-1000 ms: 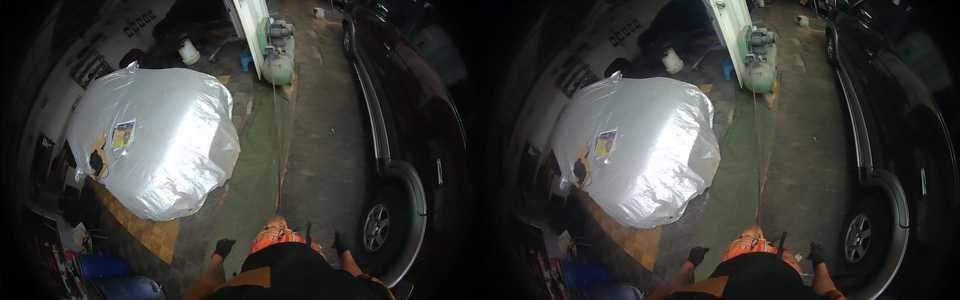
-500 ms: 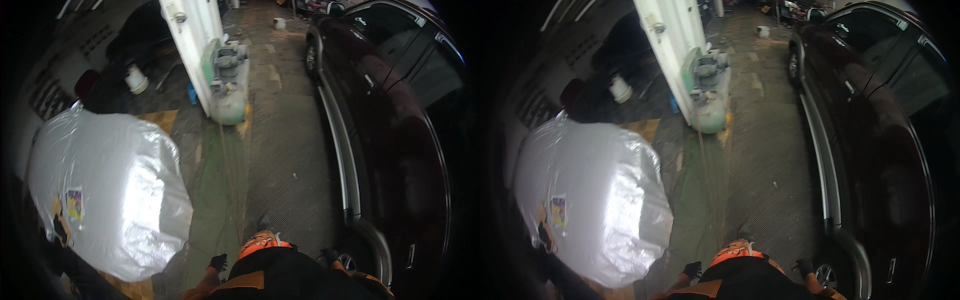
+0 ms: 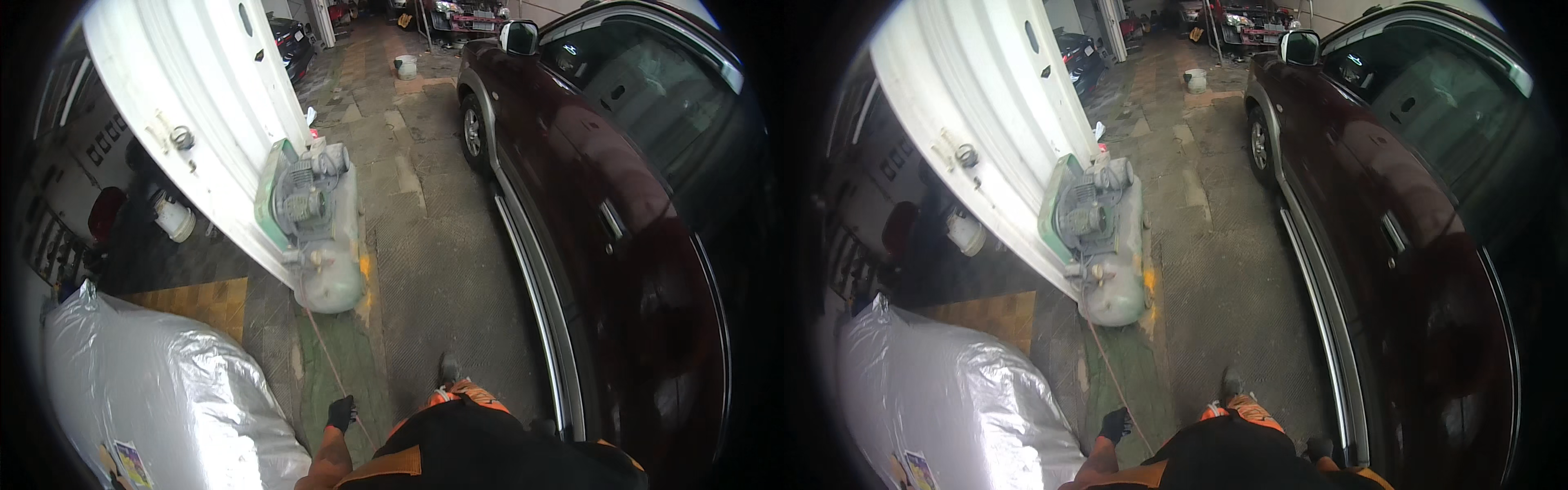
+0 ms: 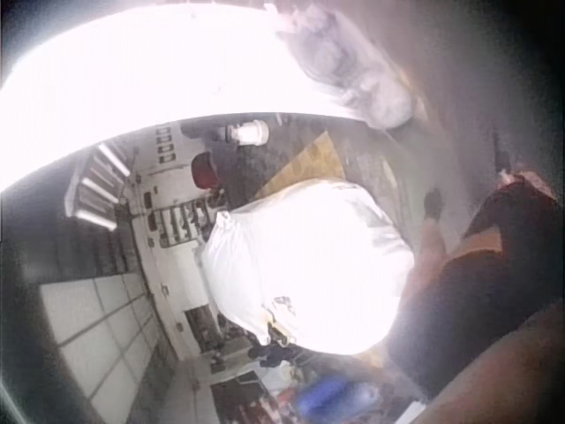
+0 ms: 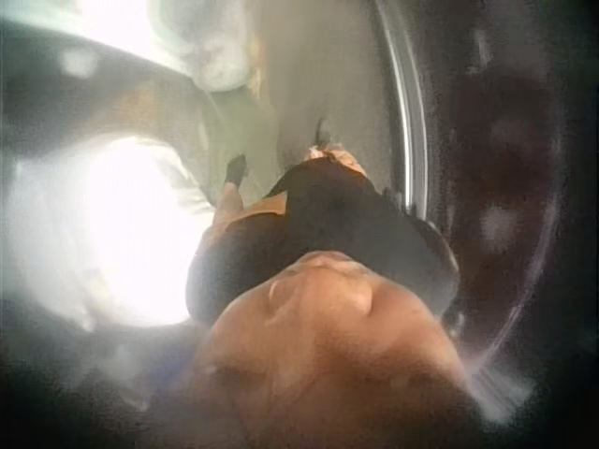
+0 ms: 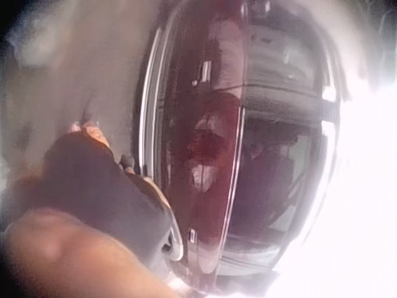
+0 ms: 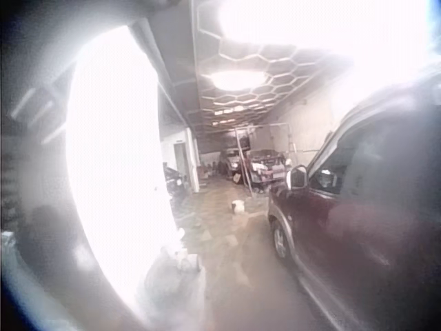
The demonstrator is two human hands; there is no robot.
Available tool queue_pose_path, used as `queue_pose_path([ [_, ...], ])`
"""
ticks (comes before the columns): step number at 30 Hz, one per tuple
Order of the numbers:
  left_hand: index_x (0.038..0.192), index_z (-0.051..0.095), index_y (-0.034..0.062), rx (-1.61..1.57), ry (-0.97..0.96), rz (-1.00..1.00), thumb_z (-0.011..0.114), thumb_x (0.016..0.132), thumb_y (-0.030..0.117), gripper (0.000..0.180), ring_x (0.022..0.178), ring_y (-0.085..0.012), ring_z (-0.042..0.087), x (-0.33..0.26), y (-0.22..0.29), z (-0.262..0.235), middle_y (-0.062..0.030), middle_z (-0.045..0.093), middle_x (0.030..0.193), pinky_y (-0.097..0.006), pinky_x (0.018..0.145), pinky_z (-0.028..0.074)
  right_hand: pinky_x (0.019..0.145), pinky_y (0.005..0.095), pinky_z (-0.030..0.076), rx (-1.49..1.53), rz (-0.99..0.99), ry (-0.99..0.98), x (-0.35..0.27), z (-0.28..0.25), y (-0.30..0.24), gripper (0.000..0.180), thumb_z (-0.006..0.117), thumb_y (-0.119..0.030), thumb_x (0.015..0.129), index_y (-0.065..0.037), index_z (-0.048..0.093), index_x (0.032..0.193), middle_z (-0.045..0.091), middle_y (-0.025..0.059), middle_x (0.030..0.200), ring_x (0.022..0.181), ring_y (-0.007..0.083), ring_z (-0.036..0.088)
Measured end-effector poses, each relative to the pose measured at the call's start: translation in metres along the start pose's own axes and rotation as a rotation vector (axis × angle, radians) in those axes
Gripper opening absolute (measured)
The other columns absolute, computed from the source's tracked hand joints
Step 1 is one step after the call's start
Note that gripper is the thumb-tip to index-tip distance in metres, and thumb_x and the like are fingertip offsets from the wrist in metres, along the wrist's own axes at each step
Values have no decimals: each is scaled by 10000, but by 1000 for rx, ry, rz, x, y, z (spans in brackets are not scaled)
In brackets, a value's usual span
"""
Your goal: The person walks through a cluttered garage and sits on the floor to work on a detached wheel hub. Using pliers and a screwdriver, they manipulate a small metal clip on the hub assembly.
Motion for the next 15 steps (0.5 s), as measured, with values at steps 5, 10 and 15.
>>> queue_pose_path([
  [5,760,535,136,-224,-119,-247,557,951,292,246,508,-160,499,60,42,51,2,476,647,-326,459,403,695,414,530,983,242,-156,109,-242,-74,318,638,-374,870,-127,691,1064,716,125,933,811,287,699],
  [10,847,612,101,219,-233,164,618,917,328,238,569,-198,591,173,108,104,-37,582,708,-350,516,475,661,380,529,258,-572,301,243,-552,-200,361,659,-301,870,-75,643,1152,706,165,893,757,261,694],
  [15,898,632,97,480,-130,339,617,915,345,250,599,-197,598,269,265,136,-44,609,733,-356,547,489,640,379,532,661,-460,309,347,-726,-268,265,688,-273,824,-69,698,992,716,143,868,725,261,703],
])
Point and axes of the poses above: each hand's wrist, its own x-axis towards the middle knuckle, its own z-axis out of the palm, y = z × x, the point moved 7 cm from there along x, towards the middle knuckle
